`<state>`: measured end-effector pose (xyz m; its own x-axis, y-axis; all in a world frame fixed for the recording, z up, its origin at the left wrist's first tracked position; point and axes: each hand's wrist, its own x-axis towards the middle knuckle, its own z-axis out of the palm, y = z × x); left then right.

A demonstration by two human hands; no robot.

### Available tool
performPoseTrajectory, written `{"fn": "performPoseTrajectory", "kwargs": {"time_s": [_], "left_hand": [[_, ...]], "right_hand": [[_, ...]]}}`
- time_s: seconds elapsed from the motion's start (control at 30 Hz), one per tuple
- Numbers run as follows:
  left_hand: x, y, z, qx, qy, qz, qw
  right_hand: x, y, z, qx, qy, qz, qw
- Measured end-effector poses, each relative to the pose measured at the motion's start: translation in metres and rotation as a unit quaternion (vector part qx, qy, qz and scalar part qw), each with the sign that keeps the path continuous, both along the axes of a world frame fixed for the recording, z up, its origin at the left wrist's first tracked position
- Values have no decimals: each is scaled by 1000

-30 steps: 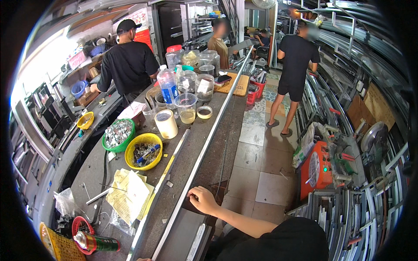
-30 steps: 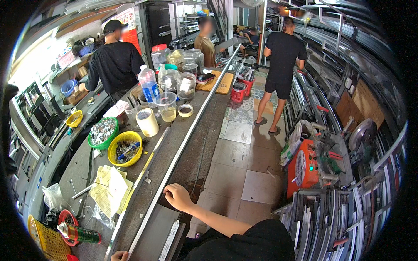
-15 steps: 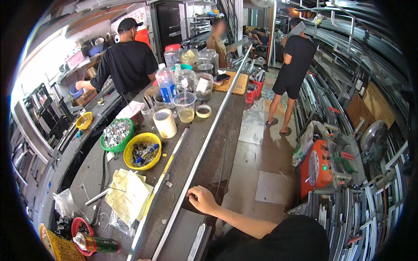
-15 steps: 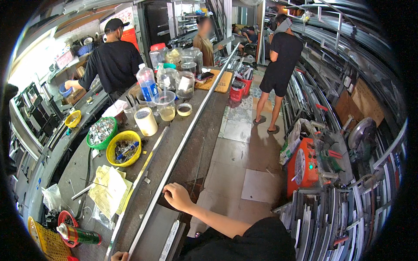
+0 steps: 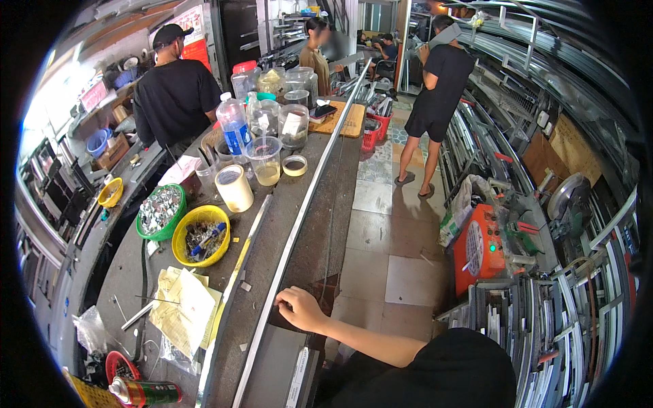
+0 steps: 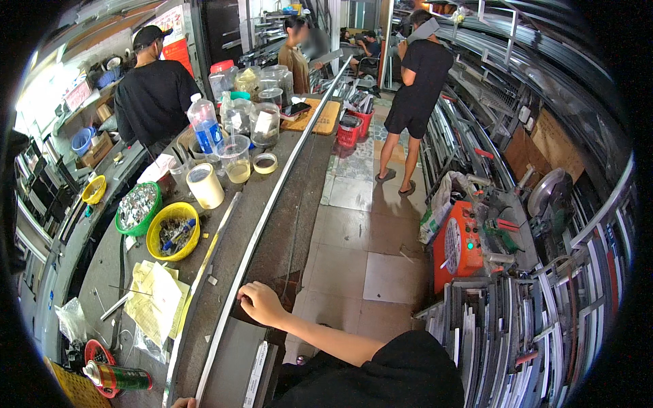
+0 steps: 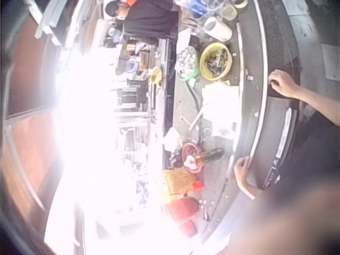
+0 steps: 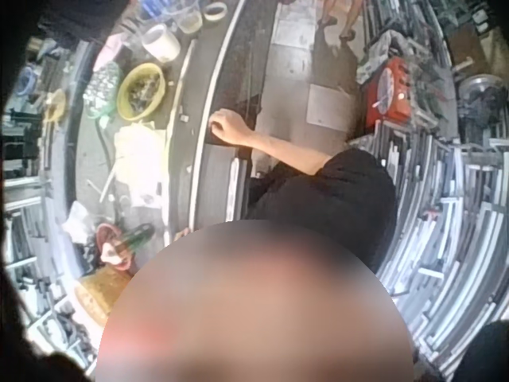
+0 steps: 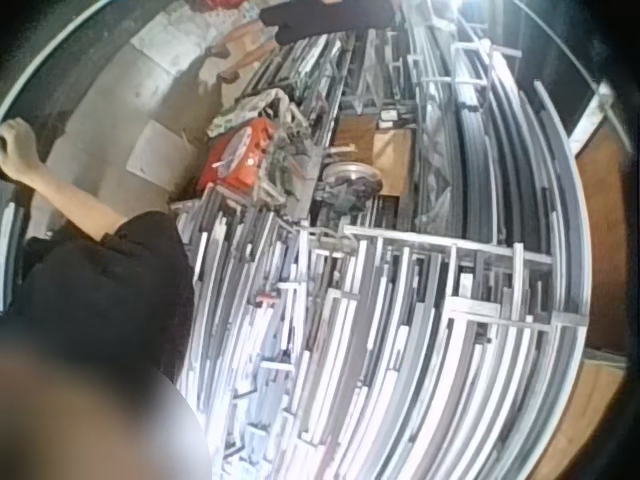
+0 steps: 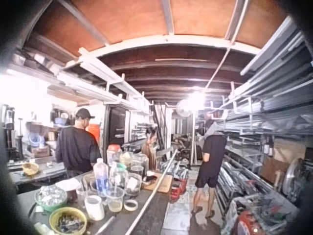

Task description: The person assembles a long metal frame by inserting a thin metal strip into a channel on a dark rectangular panel. They repeatedly align and slide the strip along the panel, adjust its position, and check the fit. The person also handles a small plastic bag and a yellow sticky note on the workbench.

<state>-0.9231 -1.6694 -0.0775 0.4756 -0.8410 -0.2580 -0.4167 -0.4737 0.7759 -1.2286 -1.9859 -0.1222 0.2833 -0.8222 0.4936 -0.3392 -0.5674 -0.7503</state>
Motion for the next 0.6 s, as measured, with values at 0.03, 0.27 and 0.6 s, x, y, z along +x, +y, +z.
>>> {"fn": "performPoseTrajectory", "kwargs": {"time_s": [0.03,0.27,0.6], "left_hand": [[-1,0,2,1,-9,-3,1000],[-4,-1,8,5,-23,-6,1000],[5,-4,10,54,-18,-18,998]], "right_hand": [[0,0,0,6,1,6,1000],[0,3,2,5,-10,0,1000],[2,2,4,14,8,-9,1000]]}}
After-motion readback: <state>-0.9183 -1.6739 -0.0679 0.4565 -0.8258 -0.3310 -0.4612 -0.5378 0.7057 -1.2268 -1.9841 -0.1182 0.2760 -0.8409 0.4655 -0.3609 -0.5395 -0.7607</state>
